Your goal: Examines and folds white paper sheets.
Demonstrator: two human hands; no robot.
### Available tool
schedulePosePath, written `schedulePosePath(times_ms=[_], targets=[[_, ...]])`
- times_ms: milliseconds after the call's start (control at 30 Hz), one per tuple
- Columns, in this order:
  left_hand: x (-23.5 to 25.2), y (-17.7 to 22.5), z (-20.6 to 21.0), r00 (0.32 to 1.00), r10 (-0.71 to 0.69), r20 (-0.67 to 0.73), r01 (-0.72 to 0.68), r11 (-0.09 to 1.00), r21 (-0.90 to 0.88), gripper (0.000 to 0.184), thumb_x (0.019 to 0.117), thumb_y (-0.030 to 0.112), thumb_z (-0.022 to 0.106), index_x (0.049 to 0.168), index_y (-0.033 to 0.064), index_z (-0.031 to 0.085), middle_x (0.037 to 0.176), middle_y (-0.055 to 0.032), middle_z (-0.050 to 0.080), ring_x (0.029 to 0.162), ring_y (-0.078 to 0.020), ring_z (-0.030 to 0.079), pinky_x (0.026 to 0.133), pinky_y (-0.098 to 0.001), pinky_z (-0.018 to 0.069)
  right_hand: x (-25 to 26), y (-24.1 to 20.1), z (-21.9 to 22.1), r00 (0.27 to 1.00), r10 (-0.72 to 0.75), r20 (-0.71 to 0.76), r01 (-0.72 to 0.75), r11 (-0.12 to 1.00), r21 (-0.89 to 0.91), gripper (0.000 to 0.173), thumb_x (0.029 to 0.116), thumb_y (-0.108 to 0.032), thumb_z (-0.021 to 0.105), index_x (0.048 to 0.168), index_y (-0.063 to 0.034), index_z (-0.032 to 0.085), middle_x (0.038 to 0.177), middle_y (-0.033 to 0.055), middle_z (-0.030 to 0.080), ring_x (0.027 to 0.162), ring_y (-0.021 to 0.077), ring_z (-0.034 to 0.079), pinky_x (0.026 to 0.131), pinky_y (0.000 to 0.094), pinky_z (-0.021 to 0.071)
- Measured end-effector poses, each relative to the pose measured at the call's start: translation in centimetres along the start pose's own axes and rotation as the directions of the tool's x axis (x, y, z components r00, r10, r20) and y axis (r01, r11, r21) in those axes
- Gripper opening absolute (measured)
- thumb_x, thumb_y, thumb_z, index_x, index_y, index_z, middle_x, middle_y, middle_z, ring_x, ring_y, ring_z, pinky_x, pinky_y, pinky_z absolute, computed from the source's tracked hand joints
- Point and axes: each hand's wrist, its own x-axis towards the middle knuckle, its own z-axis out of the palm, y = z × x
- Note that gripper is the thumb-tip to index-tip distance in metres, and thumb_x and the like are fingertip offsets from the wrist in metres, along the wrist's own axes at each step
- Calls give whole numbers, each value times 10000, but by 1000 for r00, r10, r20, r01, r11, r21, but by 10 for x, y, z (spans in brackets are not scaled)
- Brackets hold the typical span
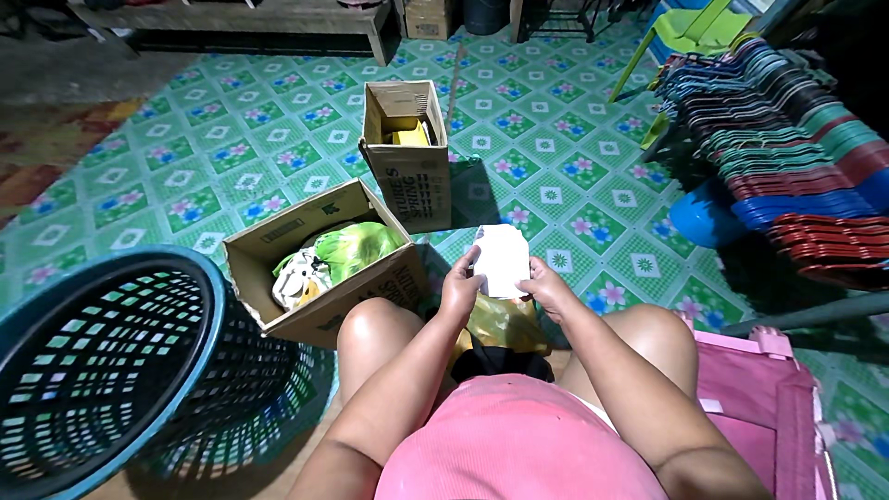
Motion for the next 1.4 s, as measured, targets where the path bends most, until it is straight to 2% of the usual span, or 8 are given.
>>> schedulePosePath(times_ms=[200, 433, 600, 1133, 1400], targets=[[0, -1, -1, 1000, 11, 16, -11, 1000, -11, 638, 909, -33, 665, 1511, 79, 483, 1422, -132, 587, 1081, -180, 666, 923, -341, 557, 1, 0, 1, 1000, 6, -6, -6, 1000, -10, 520, 944, 85, 591, 1425, -51, 447, 1178, 167, 687, 934, 220, 719, 762, 366, 606], [0, -1, 0, 1000, -3, 3, 3, 1000, -9, 634, 915, -79, 626, 1511, 82, 483, 1423, -130, 589, 1061, -175, 680, 901, -332, 572, 1, -1, 2, 1000, 23, 2, -23, 1000, -19, 503, 946, 84, 589, 1410, -48, 449, 1186, 163, 684, 940, 206, 718, 764, 351, 600], [0, -2, -1, 1000, 2, 3, -2, 1000, -8, 619, 919, -43, 647, 1506, 76, 488, 1414, -133, 597, 1083, -174, 676, 915, -327, 567, 0, -2, 2, 1000, 22, 3, -22, 1000, -11, 500, 945, 90, 587, 1406, -50, 451, 1184, 160, 688, 937, 203, 719, 756, 346, 600], [0, -1, 0, 1000, 1, 0, -1, 1000, -12, 621, 914, -76, 633, 1500, 74, 495, 1430, -131, 585, 1069, -175, 683, 903, -326, 575, 1, 0, 1, 1000, 8, 2, -8, 1000, -12, 499, 938, 84, 600, 1398, -46, 456, 1180, 165, 690, 940, 213, 720, 757, 354, 601], [-1, -2, 1, 1000, 3, 20, -3, 1000, -9, 611, 912, -81, 625, 1491, 74, 507, 1441, -118, 579, 1029, -174, 690, 876, -326, 582, 4, 4, -3, 1000, -7, -23, 7, 1000, 27, 449, 940, 59, 605, 1366, -29, 491, 1184, 177, 680, 975, 229, 713, 813, 386, 604]])
